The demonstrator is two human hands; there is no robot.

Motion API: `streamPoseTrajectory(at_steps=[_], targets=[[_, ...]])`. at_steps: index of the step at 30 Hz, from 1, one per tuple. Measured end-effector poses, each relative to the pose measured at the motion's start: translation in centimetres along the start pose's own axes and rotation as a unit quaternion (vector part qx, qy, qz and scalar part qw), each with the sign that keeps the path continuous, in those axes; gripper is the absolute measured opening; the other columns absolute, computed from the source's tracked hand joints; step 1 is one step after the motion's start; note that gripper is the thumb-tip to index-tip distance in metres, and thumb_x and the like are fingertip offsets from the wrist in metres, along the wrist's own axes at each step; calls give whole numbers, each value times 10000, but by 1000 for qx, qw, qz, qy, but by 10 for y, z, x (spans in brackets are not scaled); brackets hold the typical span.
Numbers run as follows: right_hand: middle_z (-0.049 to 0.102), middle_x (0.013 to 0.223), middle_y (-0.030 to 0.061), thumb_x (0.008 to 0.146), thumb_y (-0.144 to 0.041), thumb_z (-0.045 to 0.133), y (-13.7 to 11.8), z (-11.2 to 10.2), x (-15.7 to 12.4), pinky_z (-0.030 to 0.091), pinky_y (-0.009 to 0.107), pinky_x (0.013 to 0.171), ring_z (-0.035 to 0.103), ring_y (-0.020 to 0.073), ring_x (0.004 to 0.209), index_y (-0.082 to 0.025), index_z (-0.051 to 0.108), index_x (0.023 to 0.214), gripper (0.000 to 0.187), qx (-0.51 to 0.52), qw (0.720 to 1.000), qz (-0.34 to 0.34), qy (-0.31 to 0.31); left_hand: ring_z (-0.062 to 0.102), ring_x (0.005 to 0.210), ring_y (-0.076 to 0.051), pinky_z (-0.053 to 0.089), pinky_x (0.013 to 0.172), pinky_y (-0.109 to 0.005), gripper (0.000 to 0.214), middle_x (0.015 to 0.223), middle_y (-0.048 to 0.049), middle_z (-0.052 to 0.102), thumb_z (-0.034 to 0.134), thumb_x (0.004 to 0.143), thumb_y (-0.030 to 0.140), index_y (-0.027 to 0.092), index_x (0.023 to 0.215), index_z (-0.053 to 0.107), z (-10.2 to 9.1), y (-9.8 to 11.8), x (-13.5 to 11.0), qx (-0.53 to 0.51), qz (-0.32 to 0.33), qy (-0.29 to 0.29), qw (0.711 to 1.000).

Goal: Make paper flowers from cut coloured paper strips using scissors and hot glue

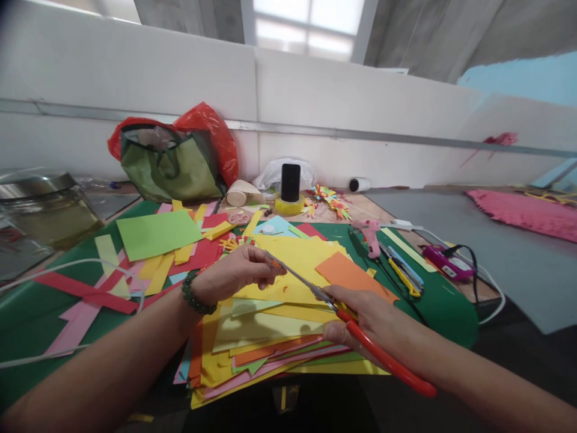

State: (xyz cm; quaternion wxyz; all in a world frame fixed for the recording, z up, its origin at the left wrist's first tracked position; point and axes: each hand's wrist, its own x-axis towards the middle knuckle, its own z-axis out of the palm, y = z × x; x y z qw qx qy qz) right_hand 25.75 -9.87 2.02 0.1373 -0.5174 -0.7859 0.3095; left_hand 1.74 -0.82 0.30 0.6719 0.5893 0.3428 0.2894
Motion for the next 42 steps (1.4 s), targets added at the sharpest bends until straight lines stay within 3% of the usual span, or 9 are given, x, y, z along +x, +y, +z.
streamPoseTrajectory(at_steps=[8, 15, 24, 31, 42], targets=[[693, 812, 59, 804, -677, 526, 5, -1, 1, 496, 261, 613, 617, 211, 698, -191, 688, 1156, 621, -12, 1000, 0, 2, 492, 461, -56, 384, 476, -192, 62, 524, 2, 623, 741, 626, 184, 130, 624, 712, 0, 1, -1, 3, -21, -6, 1000], [699, 841, 69, 777, -688, 549, 12, 3, 0, 496, 266, 625, 619, 219, 717, -189, 694, 1133, 630, 14, 1000, -7, 9, 494, 451, -52, 373, 468, -185, 75, 504, 13, 603, 748, 608, 189, 133, 602, 698, -1, 0, 0, -17, -26, 2, 1000], [701, 960, 83, 789, -694, 524, 11, 2, 0, 499, 290, 686, 630, 247, 808, -182, 648, 1189, 661, 26, 999, -1, -26, 494, 436, -53, 381, 459, -179, 14, 495, 12, 616, 719, 612, 146, 143, 604, 708, -1, -2, 0, -5, -37, -1, 999], [698, 911, 71, 788, -687, 536, 14, 1, 0, 509, 279, 685, 632, 241, 801, -186, 658, 1194, 656, 22, 1000, 1, -12, 491, 428, -50, 399, 458, -177, 31, 489, 15, 610, 718, 616, 137, 137, 590, 701, 1, 3, -1, -2, -54, 10, 998], [687, 827, 62, 794, -720, 501, 13, -1, -4, 509, 282, 655, 616, 229, 739, -201, 684, 1177, 671, -9, 1000, -13, 20, 501, 432, -55, 414, 472, -185, 42, 505, 7, 615, 744, 618, 143, 133, 605, 706, -2, 1, -1, -14, -66, -20, 998]])
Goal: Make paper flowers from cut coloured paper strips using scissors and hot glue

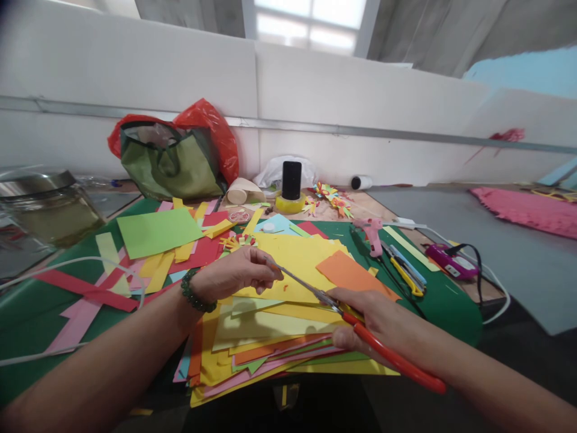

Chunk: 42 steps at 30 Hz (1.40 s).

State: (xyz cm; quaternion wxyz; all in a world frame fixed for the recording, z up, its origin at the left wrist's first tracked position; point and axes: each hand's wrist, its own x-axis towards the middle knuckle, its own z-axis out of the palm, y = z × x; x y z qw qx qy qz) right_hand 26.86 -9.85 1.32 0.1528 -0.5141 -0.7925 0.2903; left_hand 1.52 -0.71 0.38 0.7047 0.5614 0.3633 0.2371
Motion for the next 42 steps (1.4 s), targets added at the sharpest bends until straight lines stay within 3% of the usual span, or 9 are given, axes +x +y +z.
streamPoseTrajectory(at_steps=[8, 13, 23, 28, 42], targets=[[672, 791, 57, 781, -757, 471, 1, 4, 1, 497, 278, 637, 606, 218, 699, -191, 693, 1146, 709, 6, 1000, 4, 4, 504, 431, -52, 401, 471, -181, 47, 506, 5, 618, 712, 660, 115, 129, 616, 706, 1, 0, -1, 12, -6, 3, 1000], [677, 801, 57, 777, -739, 504, 4, 3, 2, 490, 273, 625, 599, 214, 692, -193, 693, 1146, 685, 16, 1000, 4, -25, 496, 431, -54, 407, 478, -189, 42, 514, 4, 622, 708, 666, 120, 128, 625, 709, 0, 0, 0, 11, -5, 0, 1000], [699, 931, 83, 792, -736, 485, 6, 1, 1, 474, 286, 654, 613, 242, 780, -180, 662, 1177, 698, 32, 998, 7, -58, 505, 456, -63, 438, 513, -204, 82, 520, 11, 609, 732, 670, 157, 134, 604, 691, 1, 3, -3, 46, -10, 3, 999], [685, 864, 66, 782, -768, 458, 6, 0, -1, 448, 263, 613, 587, 214, 721, -188, 684, 1082, 691, 9, 999, 0, -52, 504, 456, -63, 435, 498, -195, 109, 509, 21, 597, 728, 656, 149, 141, 566, 667, 1, 4, -3, 60, -5, 4, 998], [640, 784, 53, 766, -792, 451, 2, -3, -2, 437, 256, 578, 534, 182, 652, -194, 697, 1052, 707, 6, 998, 11, -56, 515, 457, -61, 435, 494, -192, 84, 519, 19, 608, 738, 628, 159, 137, 579, 675, 0, 5, -4, 78, -13, 6, 997]])
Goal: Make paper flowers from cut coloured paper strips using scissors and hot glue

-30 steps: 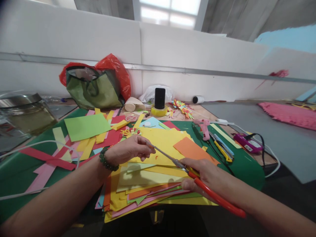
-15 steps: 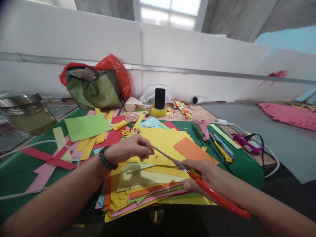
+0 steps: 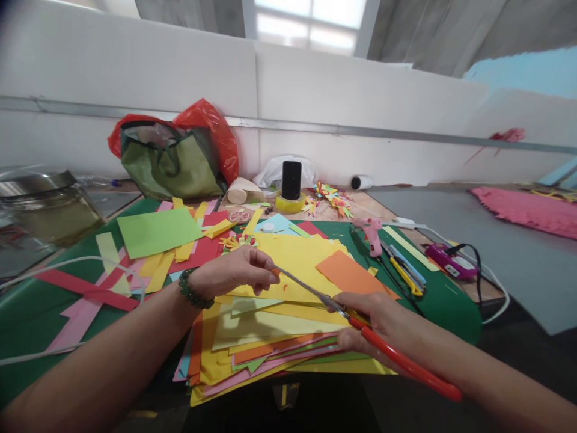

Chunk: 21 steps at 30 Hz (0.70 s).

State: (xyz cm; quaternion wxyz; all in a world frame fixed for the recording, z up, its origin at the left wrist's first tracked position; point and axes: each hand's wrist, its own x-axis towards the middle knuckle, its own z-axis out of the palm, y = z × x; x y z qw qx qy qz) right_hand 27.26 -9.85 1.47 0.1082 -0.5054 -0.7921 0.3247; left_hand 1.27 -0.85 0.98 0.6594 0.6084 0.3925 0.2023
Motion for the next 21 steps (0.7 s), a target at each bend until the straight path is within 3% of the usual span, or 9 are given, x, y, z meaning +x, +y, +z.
streamPoseTrajectory(at_steps=[11, 14, 18, 21], targets=[[437, 588, -20, 781, -803, 407, -5, 3, -2, 291, 246, 491, 367, 120, 523, -172, 680, 984, 717, 5, 999, 25, 33, 533, 445, -56, 434, 474, -172, 120, 513, 20, 620, 783, 625, 168, 131, 587, 676, -2, -1, 0, -18, 4, -3, 1000], [484, 585, -11, 800, -779, 399, 4, -2, 7, 320, 253, 474, 427, 132, 492, -165, 666, 1029, 709, -19, 998, 46, 50, 563, 465, -61, 455, 503, -176, 206, 551, 3, 651, 842, 595, 251, 119, 616, 685, -5, -3, 1, -60, 12, -12, 998], [698, 875, 98, 863, -636, 456, 22, -14, 31, 462, 312, 634, 654, 263, 775, -173, 631, 1149, 572, -145, 976, 100, 127, 653, 593, -106, 523, 644, -228, 364, 677, -33, 713, 880, 558, 390, 115, 731, 716, -11, -6, 5, -152, 38, -4, 988], [711, 1042, 154, 896, -428, 483, 34, -18, 53, 482, 356, 732, 664, 328, 967, -161, 593, 1219, 434, -249, 948, 145, 136, 661, 622, -113, 523, 684, -249, 360, 718, -49, 727, 871, 592, 387, 113, 769, 717, -15, -9, 6, -179, 56, 17, 982]])
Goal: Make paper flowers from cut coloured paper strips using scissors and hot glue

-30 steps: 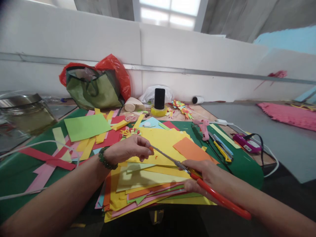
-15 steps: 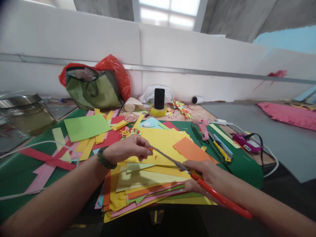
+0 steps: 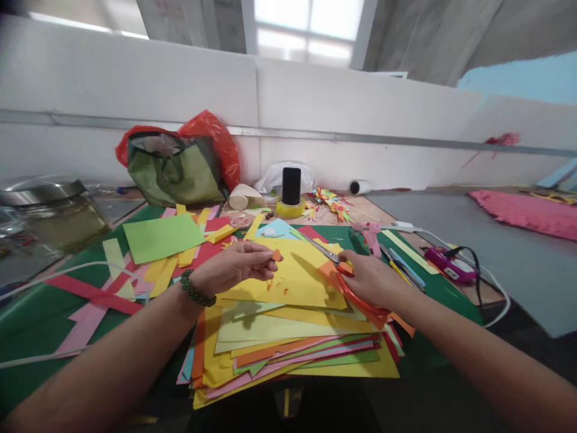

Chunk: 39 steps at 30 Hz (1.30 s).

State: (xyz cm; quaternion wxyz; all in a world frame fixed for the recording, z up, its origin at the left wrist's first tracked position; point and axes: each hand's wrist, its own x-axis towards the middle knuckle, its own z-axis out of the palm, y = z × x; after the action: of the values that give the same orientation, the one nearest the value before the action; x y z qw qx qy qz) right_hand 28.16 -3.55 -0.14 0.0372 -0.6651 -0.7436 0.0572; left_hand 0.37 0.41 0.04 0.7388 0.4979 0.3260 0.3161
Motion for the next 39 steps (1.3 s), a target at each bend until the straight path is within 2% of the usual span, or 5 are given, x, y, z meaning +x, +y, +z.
streamPoseTrajectory(at_steps=[8, 11, 19, 32, 39], targets=[[722, 965, 177, 887, -311, 488, -5, -3, 26, 479, 361, 657, 688, 320, 864, -159, 676, 1130, 343, -152, 986, -37, -56, 643, 621, -97, 514, 674, -237, 290, 744, -36, 724, 863, 617, 331, 138, 788, 732, 1, -1, 3, -18, 40, 61, 997], [738, 948, 115, 900, -362, 485, -24, -24, 32, 493, 333, 671, 678, 256, 846, -198, 699, 1047, 307, 14, 992, -122, 30, 637, 621, -96, 509, 663, -230, 320, 723, -26, 709, 886, 567, 337, 142, 776, 742, 2, -3, 5, -12, 57, 83, 995], [701, 739, 33, 706, -315, 682, -89, -12, 59, 521, 295, 607, 649, 161, 657, -170, 658, 828, 191, 456, 853, -243, 66, 626, 595, -99, 496, 630, -229, 346, 652, -10, 663, 890, 523, 373, 135, 691, 703, -2, -6, 10, 36, 85, 109, 990], [679, 579, -30, 584, -301, 779, -91, 28, 80, 489, 284, 562, 641, 151, 550, -195, 590, 858, 350, 610, 777, -128, 88, 684, 701, -169, 534, 684, -286, 271, 751, -30, 751, 719, 685, 218, 170, 951, 736, -3, -25, 23, 246, 288, 227, 897], [703, 613, -15, 603, -352, 787, -92, 31, 78, 522, 317, 627, 678, 171, 598, -197, 563, 874, 384, 658, 734, -160, 55, 704, 702, -193, 557, 700, -314, 313, 731, -54, 745, 792, 655, 346, 144, 882, 719, -1, -20, 20, 183, 256, 203, 927]])
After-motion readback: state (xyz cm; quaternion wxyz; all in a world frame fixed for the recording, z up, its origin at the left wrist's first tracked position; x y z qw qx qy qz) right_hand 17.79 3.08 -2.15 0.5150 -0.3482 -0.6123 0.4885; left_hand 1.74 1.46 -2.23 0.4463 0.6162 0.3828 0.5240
